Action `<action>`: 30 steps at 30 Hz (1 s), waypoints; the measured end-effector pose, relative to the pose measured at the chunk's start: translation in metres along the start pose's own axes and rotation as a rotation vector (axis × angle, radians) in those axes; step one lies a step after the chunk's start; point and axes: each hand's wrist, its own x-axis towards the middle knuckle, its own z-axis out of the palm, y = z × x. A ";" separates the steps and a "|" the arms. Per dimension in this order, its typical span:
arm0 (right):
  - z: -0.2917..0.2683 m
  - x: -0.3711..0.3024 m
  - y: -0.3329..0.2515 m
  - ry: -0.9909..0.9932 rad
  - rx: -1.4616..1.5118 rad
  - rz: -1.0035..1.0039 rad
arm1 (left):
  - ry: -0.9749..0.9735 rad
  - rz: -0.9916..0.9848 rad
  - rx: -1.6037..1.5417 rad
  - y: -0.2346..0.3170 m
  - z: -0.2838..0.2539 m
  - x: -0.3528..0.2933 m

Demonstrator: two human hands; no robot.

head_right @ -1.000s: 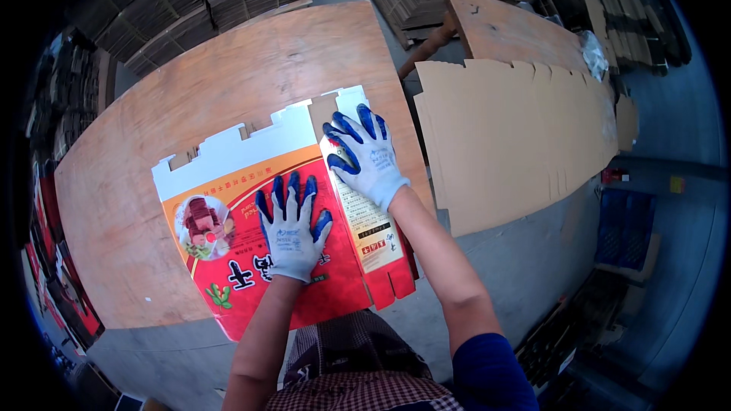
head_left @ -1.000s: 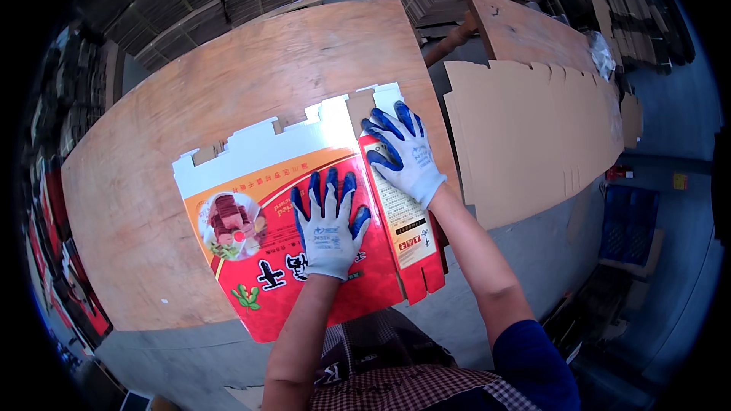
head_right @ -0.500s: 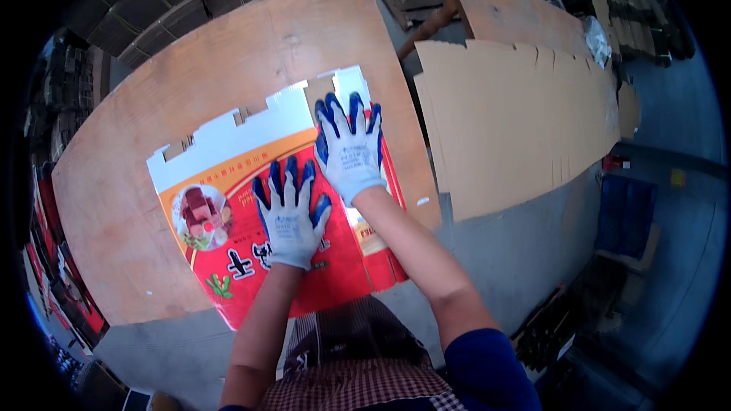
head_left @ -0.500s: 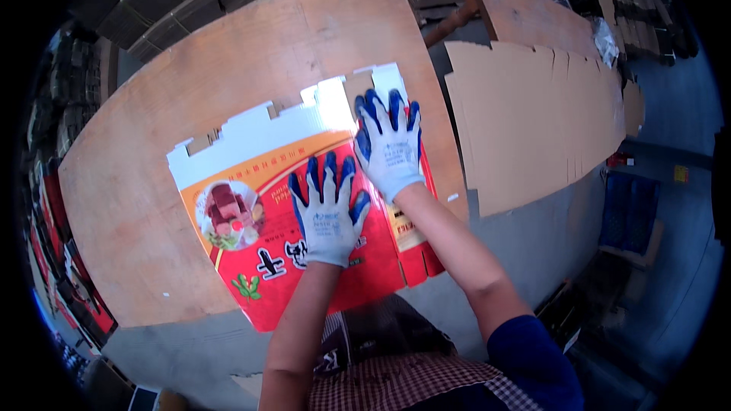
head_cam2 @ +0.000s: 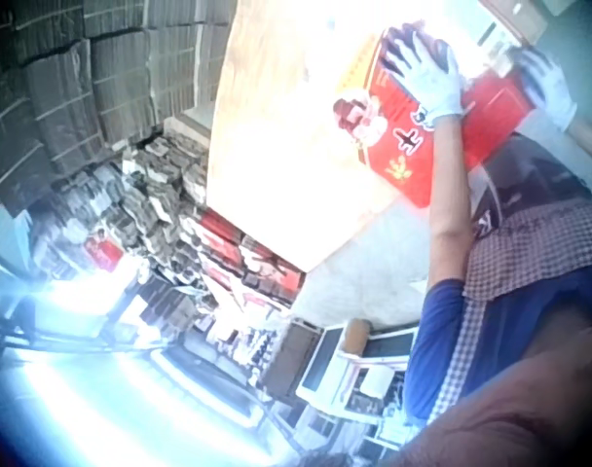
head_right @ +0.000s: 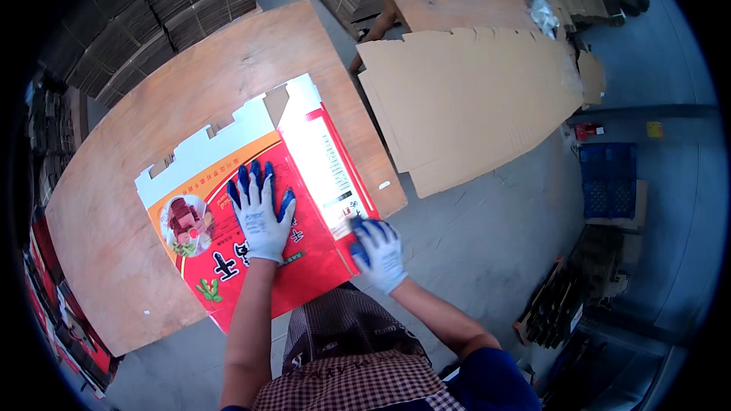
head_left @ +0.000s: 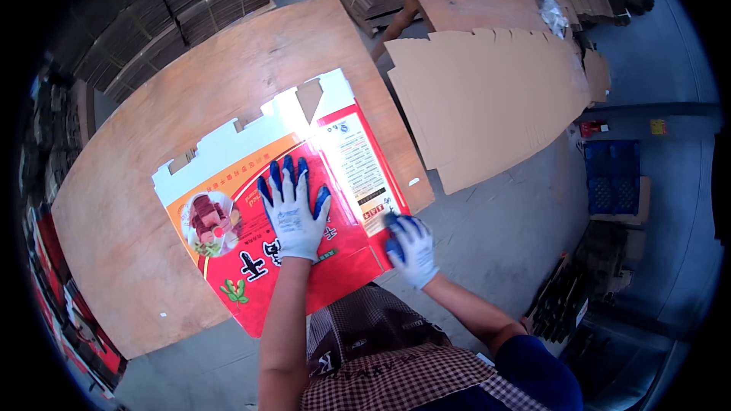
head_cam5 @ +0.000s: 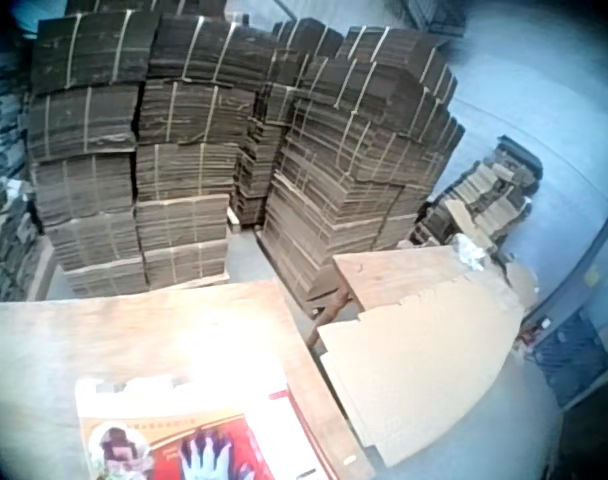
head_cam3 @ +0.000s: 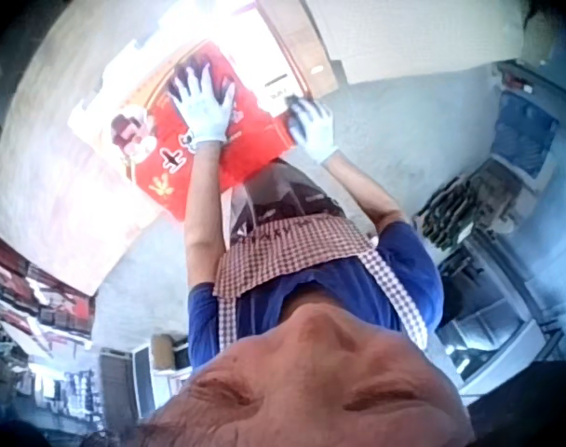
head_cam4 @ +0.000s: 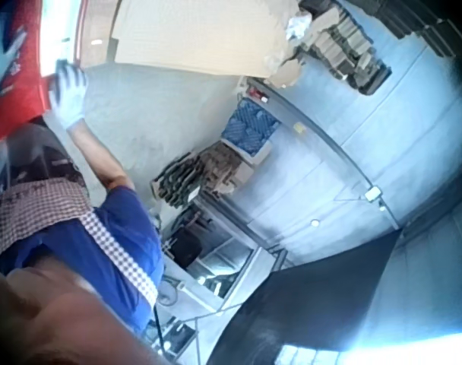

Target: The person applies a white substance to a large flat cardboard sheet using a cloth, then folds and assembles printed cardboard boxes on a workbench. The person handles the boxes one at a time, folding flaps and stacking them.

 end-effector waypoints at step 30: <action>-0.219 0.092 0.000 0.258 -0.174 0.052 | 0.309 -0.564 0.119 -0.128 -0.044 -0.121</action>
